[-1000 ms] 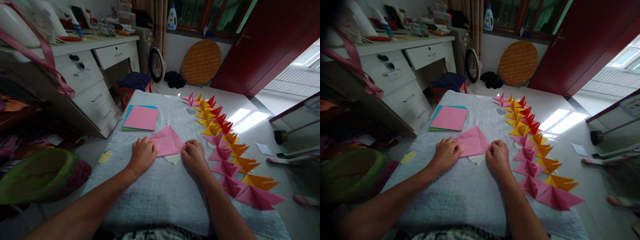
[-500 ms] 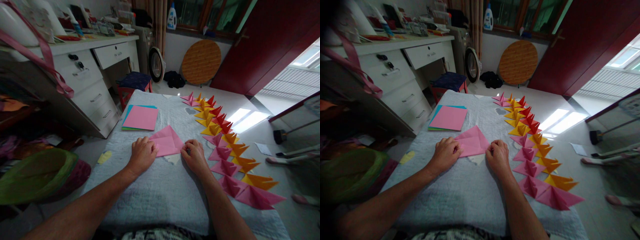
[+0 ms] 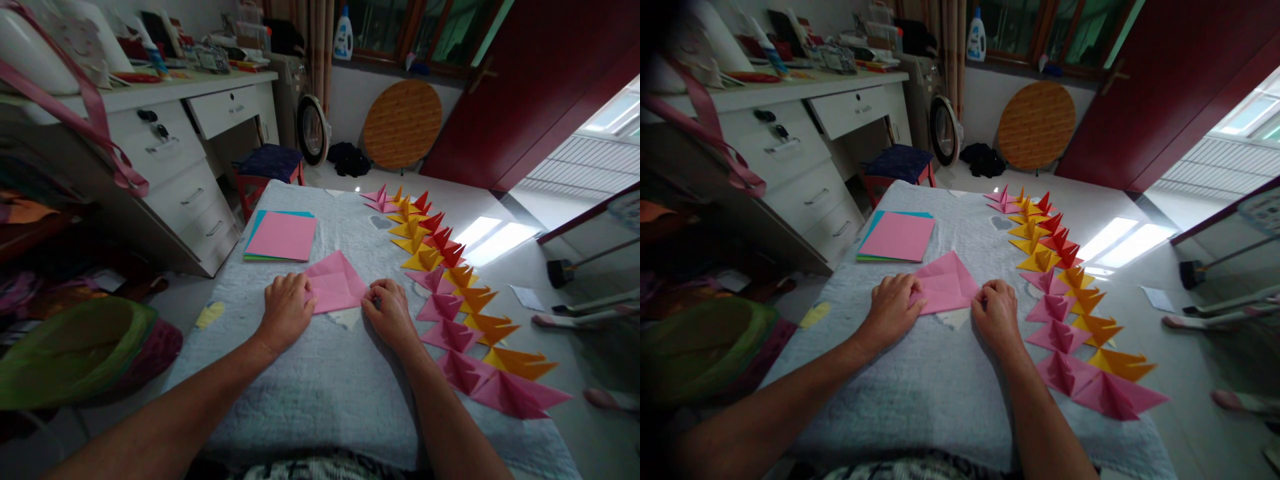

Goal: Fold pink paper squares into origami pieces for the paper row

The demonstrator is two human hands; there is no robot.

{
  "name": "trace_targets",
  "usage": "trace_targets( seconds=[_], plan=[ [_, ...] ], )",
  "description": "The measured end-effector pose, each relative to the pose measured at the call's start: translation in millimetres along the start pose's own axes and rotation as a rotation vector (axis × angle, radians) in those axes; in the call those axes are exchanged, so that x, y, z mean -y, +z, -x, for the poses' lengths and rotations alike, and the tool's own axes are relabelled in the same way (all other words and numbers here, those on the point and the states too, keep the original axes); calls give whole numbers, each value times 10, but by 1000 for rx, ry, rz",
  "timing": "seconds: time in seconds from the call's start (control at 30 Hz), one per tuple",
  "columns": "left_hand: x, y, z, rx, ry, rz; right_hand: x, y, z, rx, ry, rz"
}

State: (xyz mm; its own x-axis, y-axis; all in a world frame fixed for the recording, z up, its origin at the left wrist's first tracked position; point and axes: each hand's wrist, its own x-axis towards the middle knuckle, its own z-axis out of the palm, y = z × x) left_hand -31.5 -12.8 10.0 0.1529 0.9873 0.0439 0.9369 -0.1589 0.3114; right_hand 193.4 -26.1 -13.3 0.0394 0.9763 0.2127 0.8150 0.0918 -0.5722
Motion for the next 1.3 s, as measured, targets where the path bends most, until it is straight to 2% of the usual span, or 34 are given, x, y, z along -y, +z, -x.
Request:
trace_targets(
  seconds=[0.1,0.23,0.37,0.47,0.57,0.73,1.07,1.3],
  plan=[
    [-10,5,17,-43,39,17,-7,4,0,1,-1,2],
    [-8,16,9,-85,221,36,-8,4,0,0,-2,7],
    [-11,8,-17,21,494,16,6,-5,-4,0,0,12],
    [-31,-20,-15,123,605,-64,15,-14,-8,10,3,16],
    [-56,-39,10,146,644,-180,10,-20,-8,12,2,18],
    [-60,3,34,101,715,-278,-20,-30,-4,3,14,16],
    [-19,108,35,84,692,-281,-68,-38,-7,27,-14,32],
    [-90,45,94,121,658,-294,-81,-38,-17,40,-24,49]
  ],
)
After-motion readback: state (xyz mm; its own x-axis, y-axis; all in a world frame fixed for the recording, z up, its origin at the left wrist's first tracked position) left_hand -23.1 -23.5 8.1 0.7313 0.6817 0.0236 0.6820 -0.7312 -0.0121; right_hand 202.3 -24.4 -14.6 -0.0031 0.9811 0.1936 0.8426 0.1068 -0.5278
